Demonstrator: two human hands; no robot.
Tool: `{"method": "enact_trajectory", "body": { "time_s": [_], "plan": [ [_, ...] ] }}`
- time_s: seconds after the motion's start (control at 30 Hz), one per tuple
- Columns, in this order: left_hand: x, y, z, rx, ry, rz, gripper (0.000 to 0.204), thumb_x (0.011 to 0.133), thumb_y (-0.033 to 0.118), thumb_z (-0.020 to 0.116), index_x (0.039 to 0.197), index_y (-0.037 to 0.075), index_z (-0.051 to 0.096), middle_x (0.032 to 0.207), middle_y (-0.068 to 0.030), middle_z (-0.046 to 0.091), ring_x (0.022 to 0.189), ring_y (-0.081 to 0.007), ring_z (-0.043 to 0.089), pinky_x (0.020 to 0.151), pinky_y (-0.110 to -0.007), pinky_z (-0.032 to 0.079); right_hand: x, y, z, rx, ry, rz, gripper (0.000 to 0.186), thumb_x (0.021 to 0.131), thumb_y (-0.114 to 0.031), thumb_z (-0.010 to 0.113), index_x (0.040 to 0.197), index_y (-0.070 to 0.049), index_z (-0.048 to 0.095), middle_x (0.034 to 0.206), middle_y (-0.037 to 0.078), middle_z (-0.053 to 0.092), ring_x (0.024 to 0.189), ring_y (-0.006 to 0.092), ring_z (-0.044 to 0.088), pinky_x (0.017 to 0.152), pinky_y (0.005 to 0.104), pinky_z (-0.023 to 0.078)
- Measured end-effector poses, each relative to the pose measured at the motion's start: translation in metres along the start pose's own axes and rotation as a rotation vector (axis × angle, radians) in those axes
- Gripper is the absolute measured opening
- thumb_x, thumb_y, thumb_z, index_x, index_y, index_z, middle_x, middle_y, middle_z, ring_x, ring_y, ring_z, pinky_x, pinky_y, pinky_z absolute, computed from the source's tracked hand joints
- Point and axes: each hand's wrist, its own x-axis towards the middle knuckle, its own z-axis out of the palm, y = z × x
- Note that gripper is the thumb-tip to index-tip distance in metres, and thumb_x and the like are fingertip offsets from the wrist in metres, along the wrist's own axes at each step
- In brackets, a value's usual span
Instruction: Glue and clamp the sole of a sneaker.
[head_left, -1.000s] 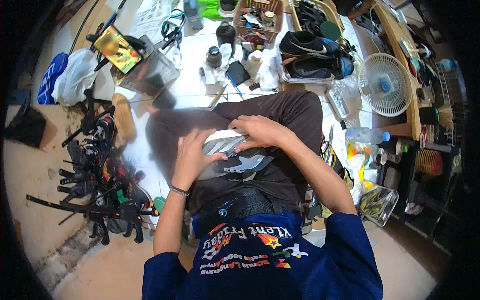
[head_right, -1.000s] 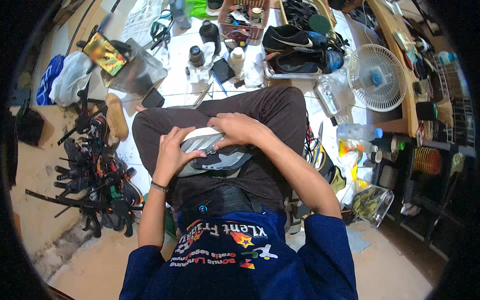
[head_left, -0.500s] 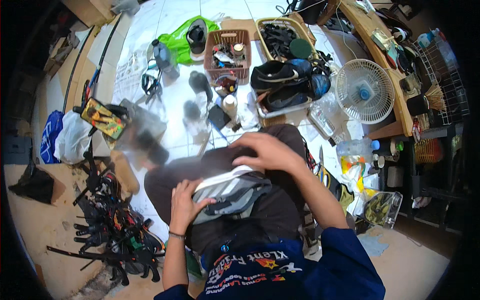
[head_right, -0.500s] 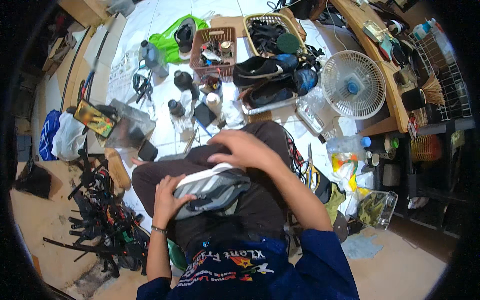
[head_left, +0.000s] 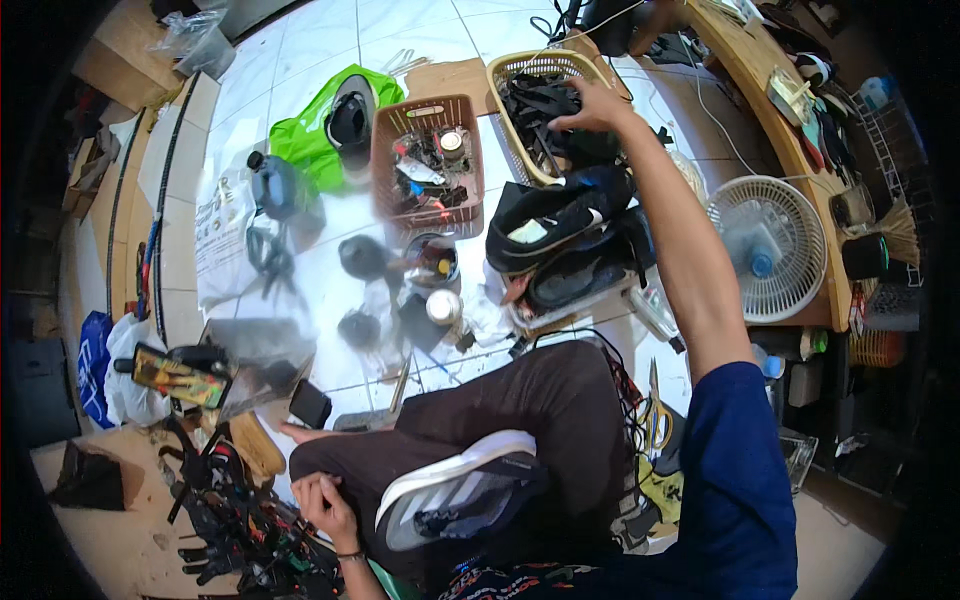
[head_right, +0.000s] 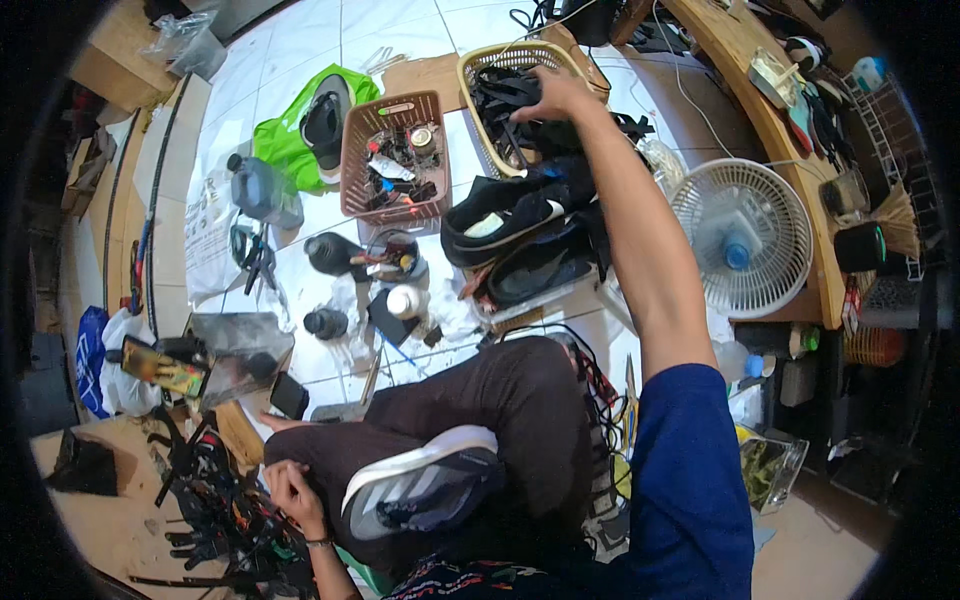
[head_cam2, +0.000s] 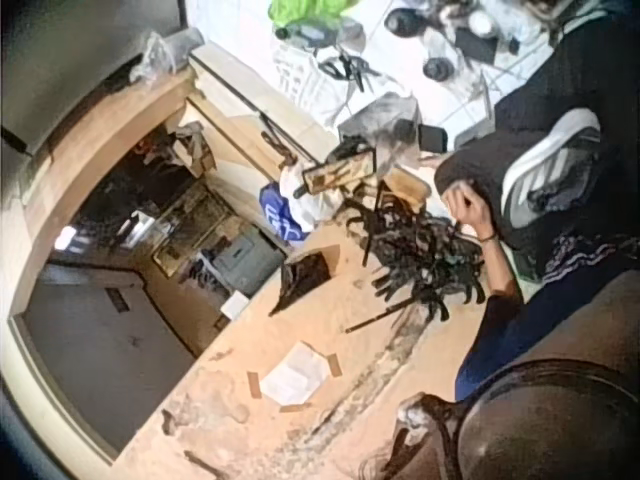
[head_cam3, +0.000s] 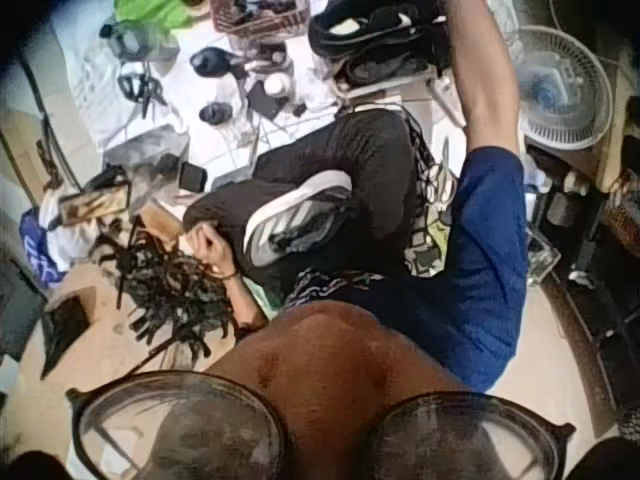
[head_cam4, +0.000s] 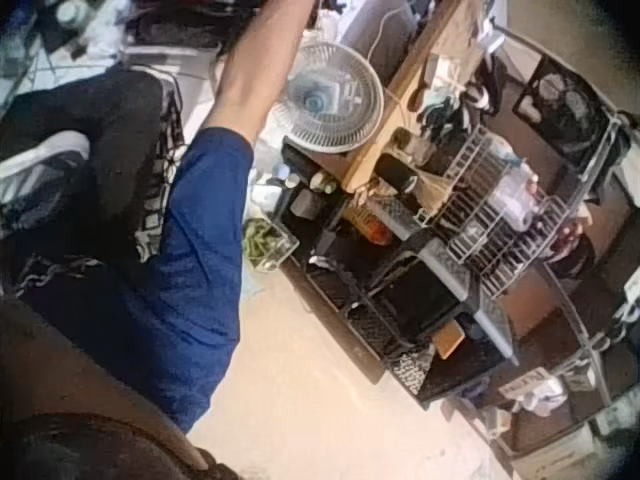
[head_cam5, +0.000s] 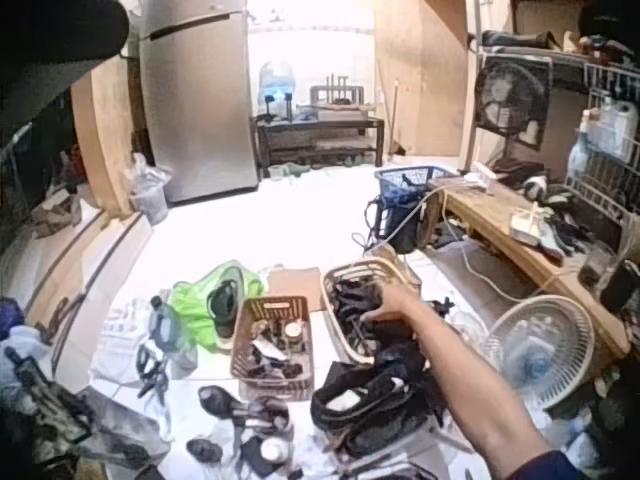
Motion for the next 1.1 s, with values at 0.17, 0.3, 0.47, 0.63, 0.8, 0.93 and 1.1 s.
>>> {"method": "enact_trajectory", "body": {
  "time_s": [0.17, 0.3, 0.47, 0.63, 0.8, 0.93, 1.1],
  "plan": [
    [0.000, -0.008, -0.004, 0.104, -0.038, -0.074, 0.028, 0.096, 0.006, 0.052, 0.071, -0.003, 0.058, 0.075, -0.0129, 0.059, 0.076, -0.0296, 0.052, 0.074, -0.040, 0.041, 0.034, -0.033, 0.061, -0.049, -0.023, 0.046, 0.100, 0.064, -0.061, 0.083, 0.148, -0.042, 0.032, 0.141, 0.016, 0.054, 0.130, 0.0406, 0.051, 0.102, 0.0757, 0.030],
    [0.010, 0.001, 0.001, 0.093, -0.017, -0.056, 0.026, 0.094, 0.005, 0.052, 0.070, -0.004, 0.058, 0.075, -0.0133, 0.060, 0.075, -0.0295, 0.052, 0.073, -0.040, 0.041, 0.087, 0.027, 0.072, -0.015, 0.139, -0.136, 0.058, 0.081, -0.023, 0.074, 0.135, -0.018, 0.054, 0.121, 0.017, 0.066, 0.115, 0.0329, 0.063, 0.095, 0.0454, 0.052],
    [0.011, -0.001, -0.003, 0.112, 0.007, -0.050, 0.025, 0.094, 0.004, 0.052, 0.072, -0.004, 0.059, 0.076, -0.0129, 0.061, 0.074, -0.0284, 0.051, 0.072, -0.039, 0.040, 0.100, 0.053, 0.008, 0.060, 0.373, 0.021, 0.031, 0.075, -0.012, 0.076, 0.103, -0.001, 0.069, 0.098, 0.023, 0.071, 0.093, 0.0349, 0.070, 0.077, 0.0419, 0.056],
    [0.007, -0.004, 0.004, 0.085, -0.010, -0.045, 0.024, 0.095, 0.005, 0.052, 0.074, -0.005, 0.060, 0.075, -0.0126, 0.060, 0.074, -0.0280, 0.051, 0.073, -0.039, 0.040, 0.107, 0.075, -0.040, -0.134, 0.097, 0.189, 0.050, 0.070, -0.028, 0.083, 0.112, -0.006, 0.067, 0.102, 0.023, 0.071, 0.098, 0.0349, 0.069, 0.084, 0.0428, 0.055],
    [0.005, 0.001, 0.002, 0.103, -0.021, -0.078, 0.026, 0.096, 0.006, 0.052, 0.072, -0.004, 0.058, 0.074, -0.0123, 0.059, 0.076, -0.0281, 0.050, 0.072, -0.039, 0.040, 0.073, -0.010, -0.027, -0.303, 0.145, 0.120, 0.056, 0.070, -0.030, 0.084, 0.118, -0.006, 0.066, 0.111, 0.020, 0.069, 0.105, 0.0357, 0.066, 0.090, 0.0427, 0.053],
    [0.005, -0.003, 0.003, 0.119, -0.025, -0.019, 0.028, 0.098, 0.007, 0.051, 0.074, -0.005, 0.057, 0.074, -0.0132, 0.058, 0.073, -0.0287, 0.050, 0.071, -0.040, 0.040, 0.071, -0.001, 0.045, -0.373, -0.237, -0.098, 0.074, 0.055, -0.030, 0.092, 0.121, -0.016, 0.062, 0.112, 0.012, 0.070, 0.101, 0.0338, 0.066, 0.090, 0.0501, 0.053],
    [0.004, -0.004, -0.001, 0.113, -0.027, -0.042, 0.027, 0.096, 0.005, 0.052, 0.071, -0.004, 0.057, 0.074, -0.0129, 0.057, 0.075, -0.0292, 0.050, 0.073, -0.040, 0.040, 0.039, -0.010, 0.031, -0.455, -0.146, -0.091, 0.093, 0.056, -0.024, 0.093, 0.138, -0.022, 0.049, 0.125, 0.010, 0.064, 0.127, 0.0363, 0.052, 0.100, 0.0562, 0.046]
  ]
}}
